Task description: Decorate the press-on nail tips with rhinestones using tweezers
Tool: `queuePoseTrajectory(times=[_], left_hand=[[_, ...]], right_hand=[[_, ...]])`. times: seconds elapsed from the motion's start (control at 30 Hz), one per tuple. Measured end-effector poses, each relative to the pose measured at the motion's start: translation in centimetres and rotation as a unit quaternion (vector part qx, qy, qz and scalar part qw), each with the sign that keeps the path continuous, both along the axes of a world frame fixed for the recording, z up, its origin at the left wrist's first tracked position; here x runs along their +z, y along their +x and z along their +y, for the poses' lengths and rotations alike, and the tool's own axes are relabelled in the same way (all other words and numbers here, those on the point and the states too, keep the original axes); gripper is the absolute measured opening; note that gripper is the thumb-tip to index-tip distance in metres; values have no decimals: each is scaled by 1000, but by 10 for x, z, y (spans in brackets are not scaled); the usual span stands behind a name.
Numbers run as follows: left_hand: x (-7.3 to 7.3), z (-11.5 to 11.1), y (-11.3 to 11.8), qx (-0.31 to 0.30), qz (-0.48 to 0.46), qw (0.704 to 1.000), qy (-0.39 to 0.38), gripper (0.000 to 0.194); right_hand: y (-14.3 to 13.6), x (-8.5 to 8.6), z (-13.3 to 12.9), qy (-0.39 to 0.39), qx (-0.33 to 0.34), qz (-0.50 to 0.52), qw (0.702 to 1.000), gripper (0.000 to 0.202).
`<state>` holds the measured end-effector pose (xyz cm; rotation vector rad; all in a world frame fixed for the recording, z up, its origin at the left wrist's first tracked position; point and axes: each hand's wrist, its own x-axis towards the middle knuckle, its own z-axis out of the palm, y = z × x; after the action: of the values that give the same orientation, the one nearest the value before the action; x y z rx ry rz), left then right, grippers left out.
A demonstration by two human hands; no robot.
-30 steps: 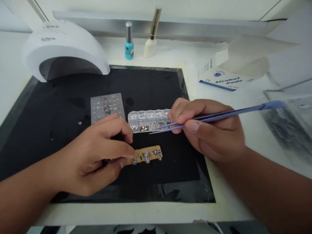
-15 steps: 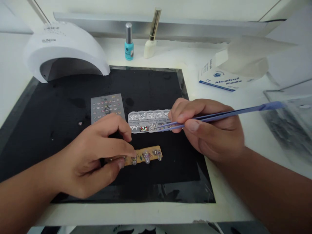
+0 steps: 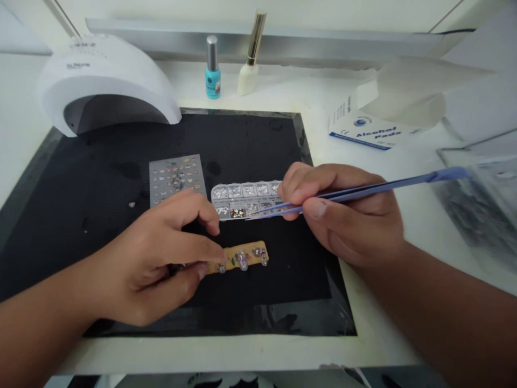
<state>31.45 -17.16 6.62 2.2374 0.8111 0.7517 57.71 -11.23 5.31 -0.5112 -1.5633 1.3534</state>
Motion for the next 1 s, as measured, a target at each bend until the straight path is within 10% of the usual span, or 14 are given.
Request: queuePoseTrajectory(times=[1.0], left_hand=[[-1, 1, -6, 22, -21, 999, -14, 30]], right_hand=[[-1, 1, 0, 14, -10, -1, 1000, 6]])
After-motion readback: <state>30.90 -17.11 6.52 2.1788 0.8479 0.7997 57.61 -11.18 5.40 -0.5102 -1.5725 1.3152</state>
